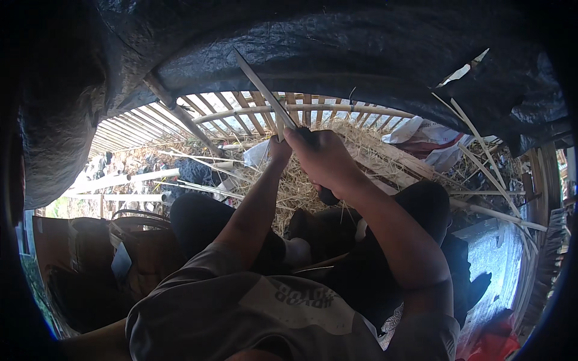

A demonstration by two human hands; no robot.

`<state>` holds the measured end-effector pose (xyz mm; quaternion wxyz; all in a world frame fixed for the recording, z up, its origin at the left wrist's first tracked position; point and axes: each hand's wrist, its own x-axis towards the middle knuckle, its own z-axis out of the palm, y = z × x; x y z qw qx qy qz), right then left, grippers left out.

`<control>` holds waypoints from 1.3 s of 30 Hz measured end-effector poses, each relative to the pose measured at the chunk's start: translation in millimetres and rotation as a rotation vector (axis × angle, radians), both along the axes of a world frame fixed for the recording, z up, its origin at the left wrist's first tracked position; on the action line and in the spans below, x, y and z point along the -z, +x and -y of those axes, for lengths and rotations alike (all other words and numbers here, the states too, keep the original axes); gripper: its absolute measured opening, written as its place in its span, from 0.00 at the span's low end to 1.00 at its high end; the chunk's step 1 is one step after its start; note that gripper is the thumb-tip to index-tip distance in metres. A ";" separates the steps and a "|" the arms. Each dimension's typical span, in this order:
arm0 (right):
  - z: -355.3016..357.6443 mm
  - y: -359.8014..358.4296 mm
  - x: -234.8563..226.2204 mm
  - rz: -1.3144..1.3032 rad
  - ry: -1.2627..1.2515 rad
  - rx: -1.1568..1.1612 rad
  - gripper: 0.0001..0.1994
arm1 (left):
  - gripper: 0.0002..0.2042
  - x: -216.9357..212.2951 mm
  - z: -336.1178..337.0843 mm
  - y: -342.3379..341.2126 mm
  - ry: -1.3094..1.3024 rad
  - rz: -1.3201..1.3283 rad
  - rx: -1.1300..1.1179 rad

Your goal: The person shaves a strip of wood with a machete and then ties thin strips together by hand.

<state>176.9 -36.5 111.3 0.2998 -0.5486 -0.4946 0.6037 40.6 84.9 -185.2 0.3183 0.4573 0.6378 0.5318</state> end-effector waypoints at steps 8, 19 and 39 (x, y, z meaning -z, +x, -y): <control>-0.5 -2.0 -1.5 -0.045 0.098 0.053 0.23 | 0.18 14.2 -14.0 -14.6 -0.053 0.026 0.033; 1.3 -7.5 3.2 -0.055 -0.003 0.017 0.24 | 0.19 21.5 -13.7 -11.8 -0.013 -0.060 -0.061; 0.8 -6.7 0.2 -0.075 -0.018 0.072 0.23 | 0.19 3.4 -4.6 -3.3 -0.017 0.023 -0.030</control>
